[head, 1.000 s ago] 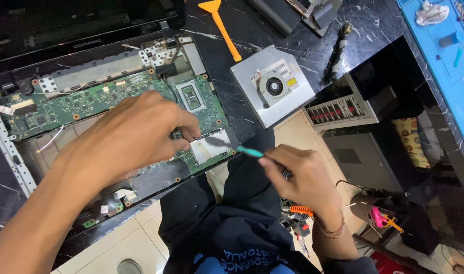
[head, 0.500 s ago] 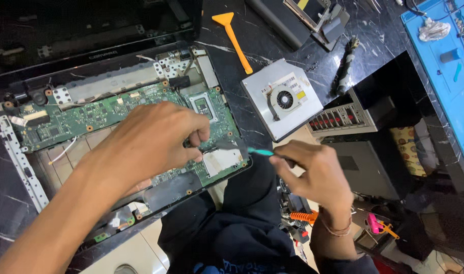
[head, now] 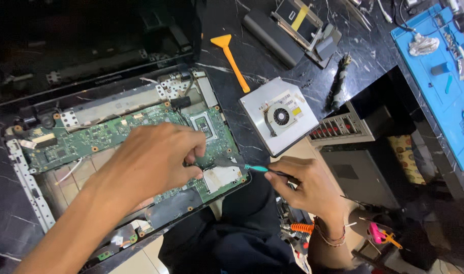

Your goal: The person uses a small brush to clean dust and debris from the internal components of a disassembled laptop, including the motherboard, heat sink, and fan area. The person holds a small black component in their left hand while brushing it and the surrounding areas with their right hand.

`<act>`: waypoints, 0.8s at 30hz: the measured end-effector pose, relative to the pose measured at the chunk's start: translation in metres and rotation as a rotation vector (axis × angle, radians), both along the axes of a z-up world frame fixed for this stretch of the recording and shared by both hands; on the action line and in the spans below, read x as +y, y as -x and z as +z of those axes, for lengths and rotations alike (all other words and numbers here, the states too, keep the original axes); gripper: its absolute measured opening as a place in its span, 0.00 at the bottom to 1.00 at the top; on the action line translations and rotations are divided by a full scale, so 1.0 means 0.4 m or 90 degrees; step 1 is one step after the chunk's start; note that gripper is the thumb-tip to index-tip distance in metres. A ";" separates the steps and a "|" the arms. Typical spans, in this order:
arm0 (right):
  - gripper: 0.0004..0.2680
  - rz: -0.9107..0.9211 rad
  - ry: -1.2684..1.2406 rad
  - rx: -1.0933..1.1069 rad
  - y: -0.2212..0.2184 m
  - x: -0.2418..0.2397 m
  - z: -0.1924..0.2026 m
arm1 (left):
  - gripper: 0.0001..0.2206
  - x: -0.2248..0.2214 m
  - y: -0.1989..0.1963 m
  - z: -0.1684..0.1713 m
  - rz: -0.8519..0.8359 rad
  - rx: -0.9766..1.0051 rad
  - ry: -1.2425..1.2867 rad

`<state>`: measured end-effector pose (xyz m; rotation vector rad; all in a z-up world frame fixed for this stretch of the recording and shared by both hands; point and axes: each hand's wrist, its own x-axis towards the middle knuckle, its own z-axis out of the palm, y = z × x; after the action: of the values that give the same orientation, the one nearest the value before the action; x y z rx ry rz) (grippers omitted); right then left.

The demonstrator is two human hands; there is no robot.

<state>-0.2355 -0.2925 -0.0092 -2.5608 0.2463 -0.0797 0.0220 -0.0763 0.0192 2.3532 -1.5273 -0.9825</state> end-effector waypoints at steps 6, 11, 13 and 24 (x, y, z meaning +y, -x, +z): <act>0.05 0.012 -0.011 -0.012 0.000 -0.006 -0.005 | 0.08 0.009 0.016 -0.032 -0.014 0.001 0.053; 0.07 -0.024 -0.031 0.010 0.014 -0.017 -0.003 | 0.08 0.027 0.013 -0.042 -0.008 0.002 0.076; 0.09 -0.021 -0.022 0.004 0.007 -0.015 -0.002 | 0.11 0.044 0.011 -0.047 0.004 -0.007 0.109; 0.06 0.026 -0.011 0.011 -0.014 0.004 0.010 | 0.09 0.259 -0.023 -0.058 0.188 0.023 0.626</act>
<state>-0.2297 -0.2909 -0.0051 -2.5493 0.2008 -0.0404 0.0310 0.0274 -0.0040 1.7269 -1.1809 -0.1154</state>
